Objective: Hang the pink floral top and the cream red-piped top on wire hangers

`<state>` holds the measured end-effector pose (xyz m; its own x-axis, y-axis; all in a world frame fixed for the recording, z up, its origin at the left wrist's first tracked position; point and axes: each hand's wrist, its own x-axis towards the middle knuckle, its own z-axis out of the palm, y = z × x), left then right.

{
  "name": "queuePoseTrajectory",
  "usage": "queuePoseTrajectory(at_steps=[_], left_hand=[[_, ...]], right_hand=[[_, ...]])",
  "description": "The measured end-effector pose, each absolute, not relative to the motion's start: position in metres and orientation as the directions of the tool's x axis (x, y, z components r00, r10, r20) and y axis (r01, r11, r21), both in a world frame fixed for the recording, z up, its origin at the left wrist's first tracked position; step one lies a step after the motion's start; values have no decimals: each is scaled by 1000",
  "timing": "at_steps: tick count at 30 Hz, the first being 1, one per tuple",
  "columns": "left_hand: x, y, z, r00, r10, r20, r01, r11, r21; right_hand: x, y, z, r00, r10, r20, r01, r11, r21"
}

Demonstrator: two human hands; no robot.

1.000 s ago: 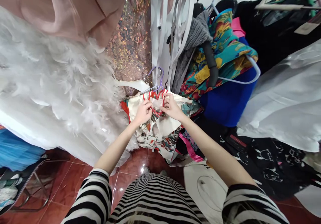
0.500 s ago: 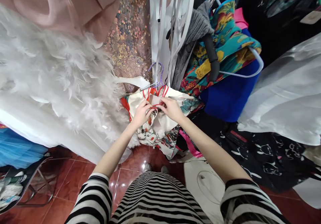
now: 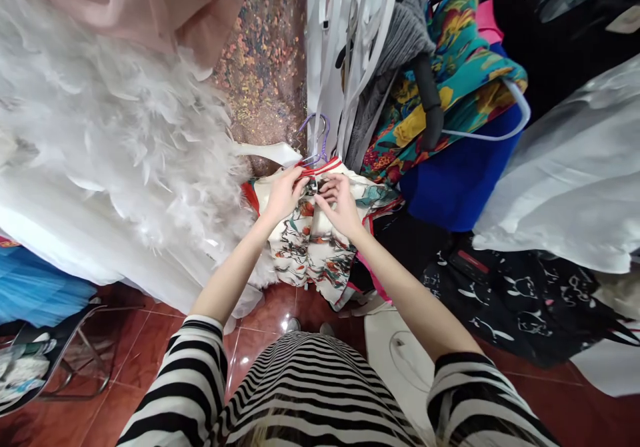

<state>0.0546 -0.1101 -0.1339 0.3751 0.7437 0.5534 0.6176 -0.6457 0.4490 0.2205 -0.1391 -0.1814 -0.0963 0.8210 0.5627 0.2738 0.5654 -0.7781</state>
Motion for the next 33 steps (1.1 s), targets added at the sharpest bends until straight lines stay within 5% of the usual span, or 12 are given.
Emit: queuePoseTrajectory(at_steps=[11,16,18,23,27,33], left_hand=[[70,-102,-143,313,732,605,483,-671,563],[61,-146,-193,71,670,739,609,-616,500],[59,-162,-213,100,677,729,663,-592,459],[63,-173,-227,491,813,313,780,-570,258],[63,-172,-214,411,909,75,905,-416,87],[54,-165,-202,330,944,10,941,-330,71]], right_hand=[[203,-118,-183,25,813,581,383,529,-757],[204,-114,-181,-10,842,539,413,494,-765],[204,-114,-179,-13,843,538,447,487,-751],[199,-117,-173,32,852,523,594,405,-695],[192,-125,-167,46,889,456,682,305,-664],[188,-123,-170,56,881,470,642,328,-693]])
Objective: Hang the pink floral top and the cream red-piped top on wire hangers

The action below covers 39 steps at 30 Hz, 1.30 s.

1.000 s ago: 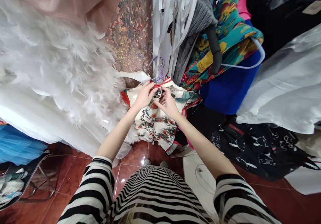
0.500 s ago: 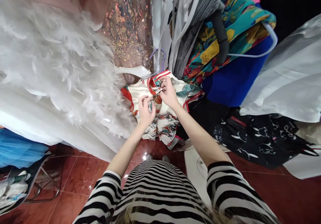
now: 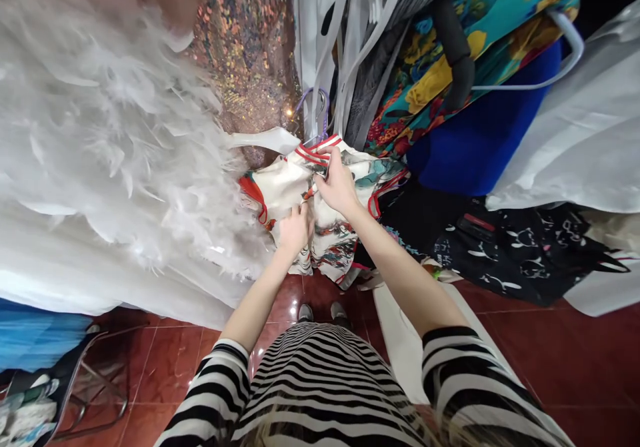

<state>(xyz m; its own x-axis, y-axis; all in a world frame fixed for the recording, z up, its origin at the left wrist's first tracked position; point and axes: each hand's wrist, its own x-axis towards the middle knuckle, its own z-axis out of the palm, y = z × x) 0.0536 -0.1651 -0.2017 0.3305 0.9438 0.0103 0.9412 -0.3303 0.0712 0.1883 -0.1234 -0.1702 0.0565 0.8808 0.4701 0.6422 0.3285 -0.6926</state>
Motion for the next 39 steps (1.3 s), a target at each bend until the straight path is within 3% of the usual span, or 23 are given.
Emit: queuePoseTrajectory(at_steps=[6,11,18,24,30,34,39], left_hand=[[68,-141,-193,465,885,1,870,-457,186],[63,-137,-195,479,873,94,807,-480,346],[41,-145,-198,531,837,129,745,-534,399],[50,-156,-195,577,804,147,658,-563,500],[58,-174,-195,516,846,137,708,-511,487],[61,-198,-205,386,902,195,774,-432,463],[74,-242,-219,312,936,164,828,-352,437]], right_hand=[[189,-105,-184,98,854,510,537,387,-750],[185,-120,-205,107,839,533,451,437,-778],[190,-180,-252,66,857,511,598,376,-708],[189,-192,-277,42,914,403,675,271,-686],[204,-194,-266,-48,966,255,579,235,-781],[218,-200,-254,-148,959,244,492,285,-822],[221,-207,-243,-131,969,210,450,247,-858]])
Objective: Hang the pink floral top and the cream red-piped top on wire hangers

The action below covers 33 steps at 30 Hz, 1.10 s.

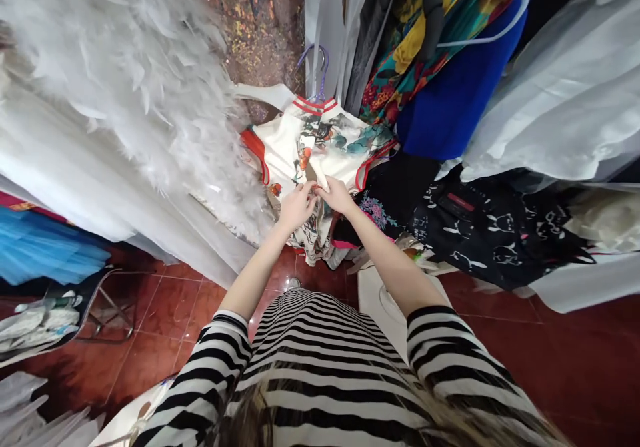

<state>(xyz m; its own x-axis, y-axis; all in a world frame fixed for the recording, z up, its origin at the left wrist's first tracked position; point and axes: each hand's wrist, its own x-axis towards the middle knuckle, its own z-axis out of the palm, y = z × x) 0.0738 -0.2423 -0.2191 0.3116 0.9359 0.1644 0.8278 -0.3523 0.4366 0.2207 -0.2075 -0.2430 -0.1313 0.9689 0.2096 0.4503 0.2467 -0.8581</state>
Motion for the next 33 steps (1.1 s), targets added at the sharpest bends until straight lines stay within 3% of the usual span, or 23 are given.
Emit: queuePoseTrajectory(at_steps=[5,10,14,18,22,26,29,33], left_hand=[[89,-280,-239,281,948,151,867,-318,384],[103,-299,-255,326,945,0,894,-308,326],[108,-306,-258,409,904,-119,869,-347,354],[112,-315,-254,506,854,-118,813,-427,395],[123,-324,-246,357,930,-83,900,-319,299],[135,-328,-241,177,972,-157,968,-143,206],[140,-329,-239,183,956,-229,971,-140,194],[130,-331,-235,193,961,-198,970,-156,189]], right_hand=[[225,-216,-234,-103,975,198,420,223,-880],[228,-223,-228,-101,977,186,421,211,-882],[231,-225,-224,-110,970,218,430,244,-869],[234,-227,-223,-100,968,231,440,251,-862],[232,-234,-226,-99,967,234,426,253,-869],[229,-239,-225,-94,974,208,434,228,-872],[228,-239,-224,-87,973,216,442,232,-867],[232,-244,-232,-88,943,322,388,330,-861]])
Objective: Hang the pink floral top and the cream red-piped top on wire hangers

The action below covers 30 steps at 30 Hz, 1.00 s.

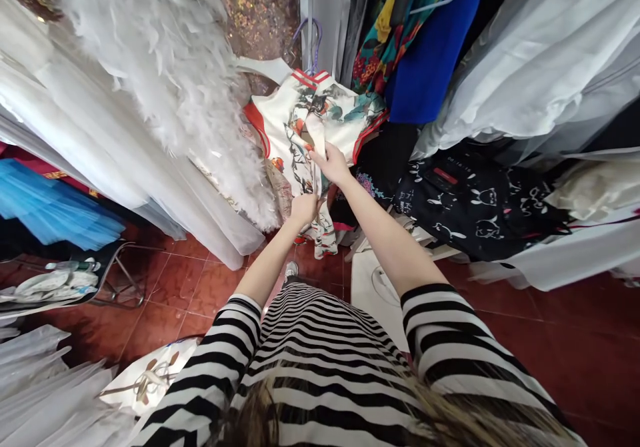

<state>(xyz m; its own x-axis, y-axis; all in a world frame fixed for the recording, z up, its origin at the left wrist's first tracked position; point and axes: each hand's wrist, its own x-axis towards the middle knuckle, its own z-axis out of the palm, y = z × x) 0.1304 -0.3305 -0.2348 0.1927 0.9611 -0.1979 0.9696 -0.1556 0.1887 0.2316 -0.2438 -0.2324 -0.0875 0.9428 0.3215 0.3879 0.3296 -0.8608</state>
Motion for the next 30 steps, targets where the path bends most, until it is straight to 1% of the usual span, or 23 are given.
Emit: queuePoseTrajectory(at_steps=[3,5,6,7,11,12,14,16,20,23,26,28,30], left_hand=[[116,-329,-230,178,974,-141,961,-142,238],[106,-328,-227,180,979,-91,937,-142,320],[103,-327,-227,182,981,-60,917,-147,370],[100,-326,-227,179,983,-28,895,-151,420],[97,-324,-228,167,984,66,800,-175,574],[98,-324,-228,181,981,76,779,-190,598],[100,-325,-228,225,970,88,747,-230,624],[102,-329,-228,252,962,105,743,-261,616],[98,-347,-236,265,954,137,793,-297,532],[96,-371,-249,275,951,141,817,-308,488],[96,-391,-264,287,947,141,826,-320,465],[99,-400,-271,348,933,93,834,-353,424],[102,-405,-276,398,917,29,850,-381,363]], right_hand=[[241,-264,-251,-63,928,366,355,364,-861],[248,-284,-268,-17,925,380,386,356,-851],[251,-294,-276,-17,926,376,404,351,-845],[252,-304,-285,-52,930,365,419,352,-837],[244,-331,-309,-327,925,193,469,336,-817],[239,-334,-312,-353,924,148,486,316,-815],[231,-336,-313,-351,932,92,520,275,-809],[226,-334,-310,-335,939,81,537,261,-802],[234,-328,-298,-322,943,88,518,253,-817],[243,-326,-294,-269,961,69,489,198,-849],[246,-326,-297,-191,980,58,371,127,-920],[243,-327,-301,-159,986,52,253,92,-963],[238,-327,-303,-162,986,43,144,67,-987]])
